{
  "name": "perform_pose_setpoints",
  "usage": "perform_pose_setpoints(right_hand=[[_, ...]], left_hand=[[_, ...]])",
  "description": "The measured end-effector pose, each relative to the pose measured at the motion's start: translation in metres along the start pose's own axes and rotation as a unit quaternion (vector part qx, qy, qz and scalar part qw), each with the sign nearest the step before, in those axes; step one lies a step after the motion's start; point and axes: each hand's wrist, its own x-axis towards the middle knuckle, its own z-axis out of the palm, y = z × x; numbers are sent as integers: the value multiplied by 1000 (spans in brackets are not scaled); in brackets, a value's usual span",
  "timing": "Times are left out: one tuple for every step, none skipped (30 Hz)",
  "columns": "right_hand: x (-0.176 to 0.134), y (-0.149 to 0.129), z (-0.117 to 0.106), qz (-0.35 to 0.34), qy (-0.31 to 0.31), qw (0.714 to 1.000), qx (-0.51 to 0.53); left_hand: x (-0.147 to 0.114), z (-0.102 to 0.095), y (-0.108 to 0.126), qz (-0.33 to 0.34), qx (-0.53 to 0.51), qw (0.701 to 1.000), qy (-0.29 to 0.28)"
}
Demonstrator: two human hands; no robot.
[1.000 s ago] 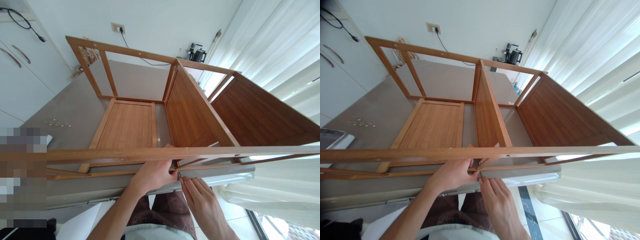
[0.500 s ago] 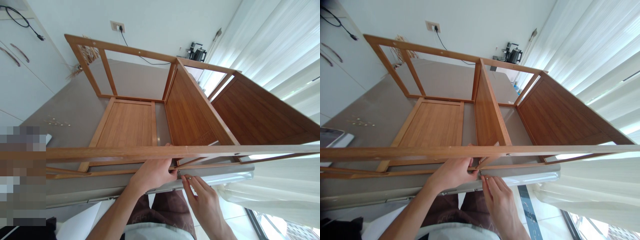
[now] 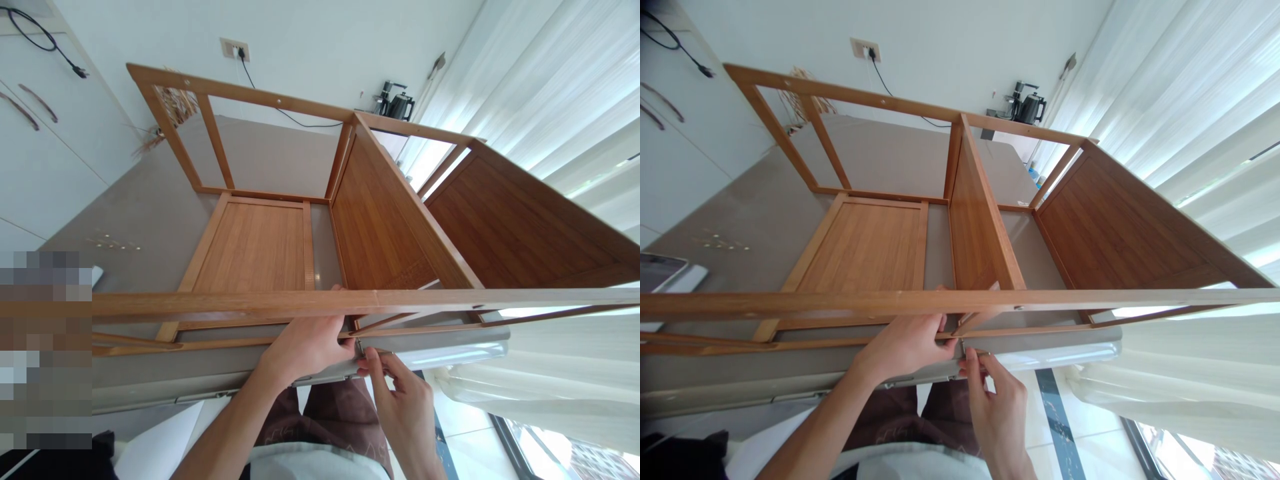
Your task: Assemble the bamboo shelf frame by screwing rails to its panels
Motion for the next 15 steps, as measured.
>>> perform_pose_setpoints(right_hand=[[-1, -2, 1, 27, 5, 999, 18], [-2, -3, 3, 57, 12, 998, 38], [-4, -5, 5, 92, 19, 994, 63], [-5, -6, 7, 130, 24, 987, 91], [-6, -6, 10, 166, 23, 978, 123], [-7, -6, 13, 197, 16, 967, 158], [-8, -5, 16, 224, 7, 955, 194], [-9, -4, 18, 246, 1, 942, 229], [-10, -3, 21, 261, -1, 929, 262], [-10, -2, 23, 272, 0, 916, 293], [-11, -1, 25, 282, 4, 904, 321], [-11, 0, 27, 293, 9, 892, 344], [-12, 0, 28, 303, 15, 880, 364], [-12, -1, 29, 312, 20, 870, 381], [-11, -2, 30, 320, 25, 862, 393]], left_hand=[[0, 1, 0, 0, 0, 1000, 1], [0, 1, -1, -1, 1, 1000, 1], [0, 2, -1, -3, 1, 1000, 0], [0, 2, -2, -5, 1, 1000, -1], [0, 2, -2, -6, 0, 1000, -1], [0, 2, -3, -6, -1, 1000, -1], [0, 2, -3, -6, -3, 1000, 0], [0, 2, -3, -6, -6, 1000, 0], [0, 2, -4, -4, -9, 1000, -2], [0, 2, -4, -3, -11, 1000, -6], [0, 2, -4, -1, -13, 1000, -8], [-1, 2, -4, 0, -13, 1000, -8], [-1, 2, -4, 2, -13, 1000, -6], [-1, 2, -4, 4, -13, 1000, -3], [-1, 2, -4, 5, -13, 1000, 1]])
